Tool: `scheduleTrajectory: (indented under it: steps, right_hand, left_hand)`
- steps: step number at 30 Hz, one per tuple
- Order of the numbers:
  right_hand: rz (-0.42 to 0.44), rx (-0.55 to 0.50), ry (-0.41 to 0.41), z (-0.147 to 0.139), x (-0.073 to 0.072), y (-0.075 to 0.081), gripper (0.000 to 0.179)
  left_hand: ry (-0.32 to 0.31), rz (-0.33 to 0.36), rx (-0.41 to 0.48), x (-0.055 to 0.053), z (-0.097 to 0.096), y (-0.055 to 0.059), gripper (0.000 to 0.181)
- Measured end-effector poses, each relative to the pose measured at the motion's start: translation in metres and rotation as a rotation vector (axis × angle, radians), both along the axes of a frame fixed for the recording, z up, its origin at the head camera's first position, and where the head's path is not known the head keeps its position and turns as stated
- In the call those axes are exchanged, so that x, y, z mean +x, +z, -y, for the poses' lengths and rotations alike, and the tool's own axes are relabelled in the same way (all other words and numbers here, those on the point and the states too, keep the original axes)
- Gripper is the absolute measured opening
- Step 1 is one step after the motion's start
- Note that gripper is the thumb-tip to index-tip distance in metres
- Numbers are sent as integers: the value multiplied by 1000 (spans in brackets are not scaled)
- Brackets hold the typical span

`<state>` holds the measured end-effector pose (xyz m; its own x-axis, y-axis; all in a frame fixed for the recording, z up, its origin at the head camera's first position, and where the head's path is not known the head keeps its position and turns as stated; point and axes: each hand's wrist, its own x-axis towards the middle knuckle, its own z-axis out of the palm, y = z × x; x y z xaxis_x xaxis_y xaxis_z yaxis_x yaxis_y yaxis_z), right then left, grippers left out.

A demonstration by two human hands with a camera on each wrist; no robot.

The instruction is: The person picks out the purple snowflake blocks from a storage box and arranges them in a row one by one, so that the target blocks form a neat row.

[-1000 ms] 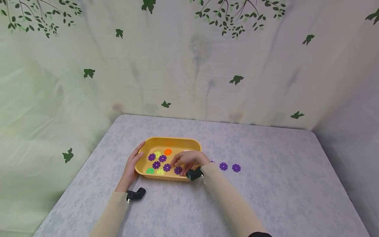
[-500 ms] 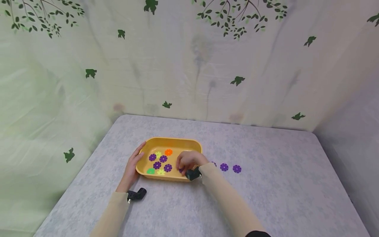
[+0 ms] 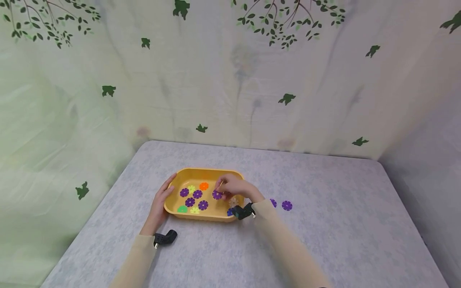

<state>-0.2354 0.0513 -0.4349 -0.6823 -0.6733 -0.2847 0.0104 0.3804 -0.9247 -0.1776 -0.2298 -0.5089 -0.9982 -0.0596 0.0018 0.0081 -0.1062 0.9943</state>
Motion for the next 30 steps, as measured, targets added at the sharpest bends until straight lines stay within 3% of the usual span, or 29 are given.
scheduleTrajectory:
  steps: [8,21,30]
  right_hand:
    - [-2,-139,-155,-56,-2,0,14]
    - [-44,-109,-362,-165,17,-27,26]
    - [-39,-50,-466,-219,40,-46,28]
  left_hand:
    - [1,13,17,1,0,2,45]
    - [14,12,-2,2,-1,0,44]
    - [7,9,6,-1,-2,-1,44]
